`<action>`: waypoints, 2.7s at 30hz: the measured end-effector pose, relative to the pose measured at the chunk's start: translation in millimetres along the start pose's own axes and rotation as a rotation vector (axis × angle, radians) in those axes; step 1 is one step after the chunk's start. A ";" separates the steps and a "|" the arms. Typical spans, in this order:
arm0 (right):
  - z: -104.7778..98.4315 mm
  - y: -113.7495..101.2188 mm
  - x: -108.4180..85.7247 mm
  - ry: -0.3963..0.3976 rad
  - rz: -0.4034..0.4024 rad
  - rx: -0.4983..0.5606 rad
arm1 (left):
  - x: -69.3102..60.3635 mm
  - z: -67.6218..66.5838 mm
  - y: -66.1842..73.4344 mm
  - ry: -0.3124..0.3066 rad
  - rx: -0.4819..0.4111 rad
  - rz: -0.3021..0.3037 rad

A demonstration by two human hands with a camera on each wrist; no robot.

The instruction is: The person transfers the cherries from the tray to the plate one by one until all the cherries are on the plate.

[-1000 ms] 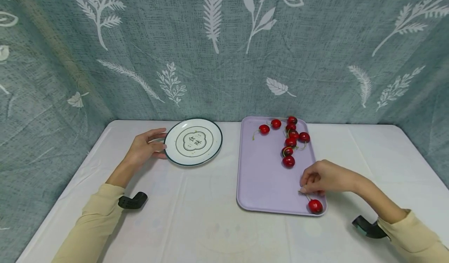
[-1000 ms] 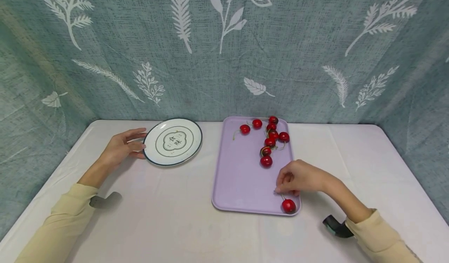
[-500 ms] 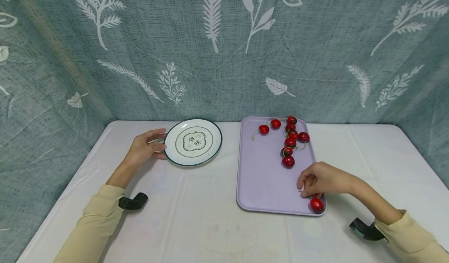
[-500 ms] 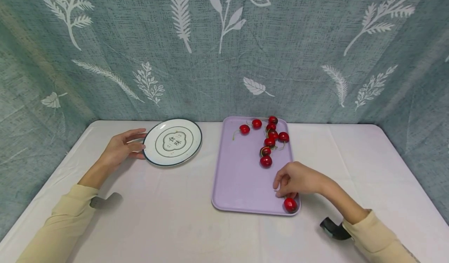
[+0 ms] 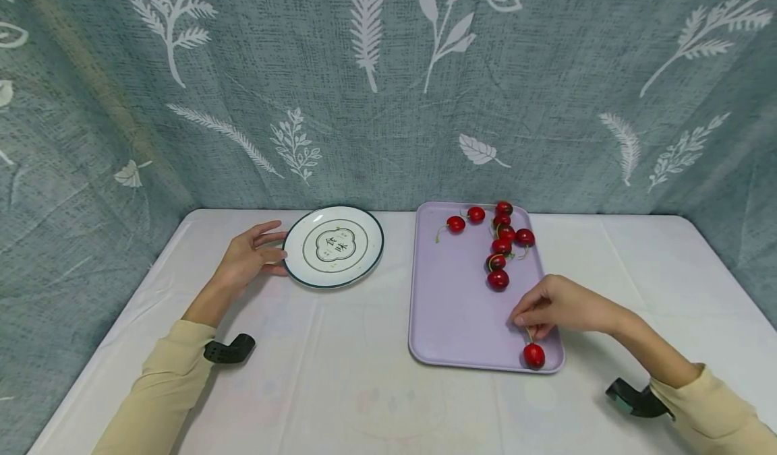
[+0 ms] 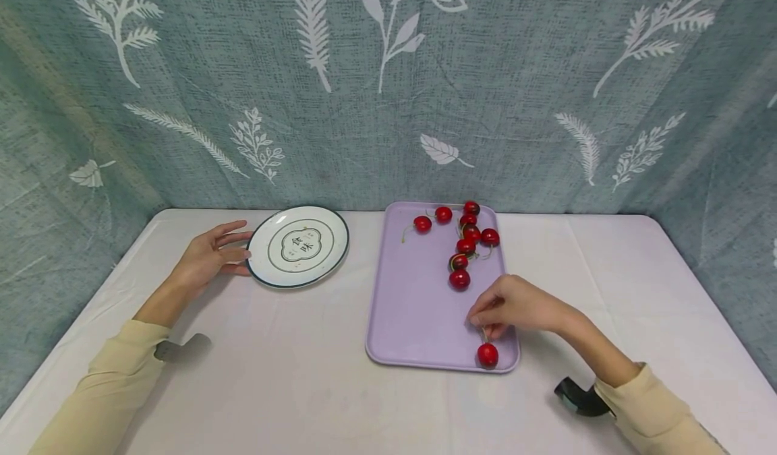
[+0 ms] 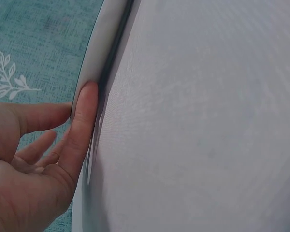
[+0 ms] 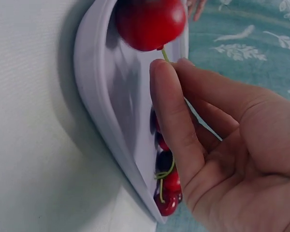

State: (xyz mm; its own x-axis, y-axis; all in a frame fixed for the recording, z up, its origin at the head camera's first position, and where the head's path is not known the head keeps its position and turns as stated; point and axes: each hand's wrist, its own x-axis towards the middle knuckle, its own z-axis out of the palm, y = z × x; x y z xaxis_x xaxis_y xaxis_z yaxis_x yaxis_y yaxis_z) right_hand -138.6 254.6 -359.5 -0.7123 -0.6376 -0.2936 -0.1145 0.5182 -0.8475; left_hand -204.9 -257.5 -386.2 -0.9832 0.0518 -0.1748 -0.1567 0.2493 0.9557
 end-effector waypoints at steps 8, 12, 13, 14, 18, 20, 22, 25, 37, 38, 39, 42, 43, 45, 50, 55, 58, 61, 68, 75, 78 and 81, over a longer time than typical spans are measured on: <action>-3.2 -5.4 0.1 0.011 0.013 0.080 | 1.2 -2.1 -2.7 0.000 0.005 -0.013; -3.2 -7.3 3.3 0.048 0.034 0.115 | 1.3 -2.4 -3.1 -0.013 -0.009 -0.017; -3.1 -7.6 4.5 0.063 0.044 0.128 | 1.3 -2.7 -3.3 -0.018 -0.013 -0.018; -2.8 -7.8 5.8 0.077 0.052 0.139 | 1.1 -2.8 -3.3 -0.021 -0.019 -0.018; -0.6 -7.7 13.0 0.135 0.085 0.173 | 0.6 -3.0 -4.5 -0.036 -0.034 -0.011; 1.2 -8.4 16.9 0.162 0.092 0.188 | 0.4 -2.9 -4.9 -0.042 -0.036 -0.008; 2.8 -10.3 20.4 0.192 0.103 0.204 | 0.7 -3.0 -5.3 -0.048 -0.032 -0.007; 5.4 -14.2 26.6 0.232 0.101 0.247 | 0.7 -3.3 -4.1 -0.051 -0.021 -0.013; 22.5 -23.8 65.1 0.318 0.070 0.515 | 0.2 -3.7 -0.3 -0.068 -0.021 -0.040; 23.7 -25.3 67.8 0.322 0.073 0.528 | 0.2 -3.8 0.1 -0.068 -0.020 -0.043; 24.5 -26.7 70.5 0.326 0.076 0.540 | 0.3 -3.7 0.4 -0.068 -0.018 -0.045; 26.1 -31.0 78.3 0.339 0.077 0.564 | 0.2 -3.4 0.6 -0.067 -0.011 -0.047; 26.3 -32.3 81.0 0.347 0.077 0.574 | 0.1 -3.2 0.4 -0.066 -0.009 -0.047; 26.6 -34.9 86.3 0.360 0.066 0.592 | -0.2 -3.0 0.0 -0.066 -0.009 -0.045; 28.2 -40.5 99.1 0.374 0.022 0.636 | -0.4 -2.7 -0.8 -0.062 -0.006 -0.046; 31.5 -45.1 110.4 0.395 0.032 0.672 | 0.1 -2.9 -0.4 -0.065 -0.017 -0.045; 33.8 -48.5 116.6 0.418 0.036 0.696 | 0.3 -3.0 0.3 -0.071 -0.024 -0.043; 36.7 -50.9 123.3 0.435 0.031 0.713 | 0.1 -3.0 0.6 -0.072 -0.026 -0.046; 47.4 -59.3 145.1 0.441 0.028 0.754 | 0.1 -2.1 1.3 -0.067 -0.015 -0.051; 64.1 -69.8 172.8 0.474 0.012 0.815 | 0.2 -2.2 0.0 -0.056 0.000 -0.049; 70.3 -74.6 184.4 0.492 0.001 0.841 | 0.5 -2.0 -0.9 -0.053 0.006 -0.047; 75.4 -80.5 195.3 0.506 -0.011 0.849 | 0.7 -1.9 -1.4 -0.050 0.017 -0.042</action>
State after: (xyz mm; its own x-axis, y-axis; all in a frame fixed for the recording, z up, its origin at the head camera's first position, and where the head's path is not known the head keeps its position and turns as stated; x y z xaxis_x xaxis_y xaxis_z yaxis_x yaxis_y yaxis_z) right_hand -216.3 45.4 -381.9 -0.9489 -0.2186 -0.2278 0.2708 -0.1931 -0.9431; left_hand -205.6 -259.6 -387.3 -0.9699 0.0886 -0.2267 -0.1958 0.2690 0.9430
